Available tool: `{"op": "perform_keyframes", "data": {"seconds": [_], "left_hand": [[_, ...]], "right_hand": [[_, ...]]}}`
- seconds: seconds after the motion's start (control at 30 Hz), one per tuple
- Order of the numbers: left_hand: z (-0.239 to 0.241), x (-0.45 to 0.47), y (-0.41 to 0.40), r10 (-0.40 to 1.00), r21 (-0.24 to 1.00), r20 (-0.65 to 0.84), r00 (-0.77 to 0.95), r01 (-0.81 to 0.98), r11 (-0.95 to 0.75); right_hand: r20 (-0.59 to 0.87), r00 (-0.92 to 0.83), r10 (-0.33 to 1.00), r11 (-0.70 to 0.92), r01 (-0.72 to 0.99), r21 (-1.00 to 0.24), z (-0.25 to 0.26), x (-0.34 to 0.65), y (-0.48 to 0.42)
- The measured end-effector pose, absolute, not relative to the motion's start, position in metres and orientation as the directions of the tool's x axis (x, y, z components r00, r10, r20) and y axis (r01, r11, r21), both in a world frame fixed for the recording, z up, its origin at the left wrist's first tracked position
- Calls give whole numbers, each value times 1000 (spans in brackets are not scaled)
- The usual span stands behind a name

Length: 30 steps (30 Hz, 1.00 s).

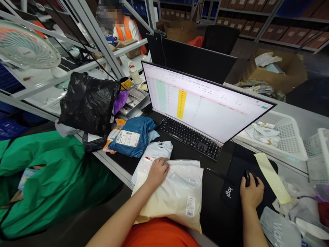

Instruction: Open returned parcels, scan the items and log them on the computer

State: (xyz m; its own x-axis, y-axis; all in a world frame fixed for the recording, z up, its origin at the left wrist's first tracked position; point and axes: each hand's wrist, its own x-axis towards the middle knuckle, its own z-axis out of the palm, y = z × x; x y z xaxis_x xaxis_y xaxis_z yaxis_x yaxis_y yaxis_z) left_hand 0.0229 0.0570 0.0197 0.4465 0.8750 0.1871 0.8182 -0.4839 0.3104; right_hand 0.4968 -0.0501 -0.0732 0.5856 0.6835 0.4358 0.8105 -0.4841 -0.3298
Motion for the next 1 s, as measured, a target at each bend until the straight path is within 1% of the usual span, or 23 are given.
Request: {"op": "perform_keyframes", "data": {"seconds": [0.5, 0.87, 1.0], "left_hand": [[20, 24, 57, 872, 311, 201, 447, 815, -490], [18, 23, 57, 871, 330, 210, 444, 806, -491], [18, 23, 56, 874, 340, 200, 443, 805, -486]], "right_hand": [[426, 569, 703, -448, 820, -355, -75, 499, -50], [448, 578, 682, -463, 815, -348, -73, 498, -51], [466, 531, 708, -425, 847, -320, -75, 500, -52]]}}
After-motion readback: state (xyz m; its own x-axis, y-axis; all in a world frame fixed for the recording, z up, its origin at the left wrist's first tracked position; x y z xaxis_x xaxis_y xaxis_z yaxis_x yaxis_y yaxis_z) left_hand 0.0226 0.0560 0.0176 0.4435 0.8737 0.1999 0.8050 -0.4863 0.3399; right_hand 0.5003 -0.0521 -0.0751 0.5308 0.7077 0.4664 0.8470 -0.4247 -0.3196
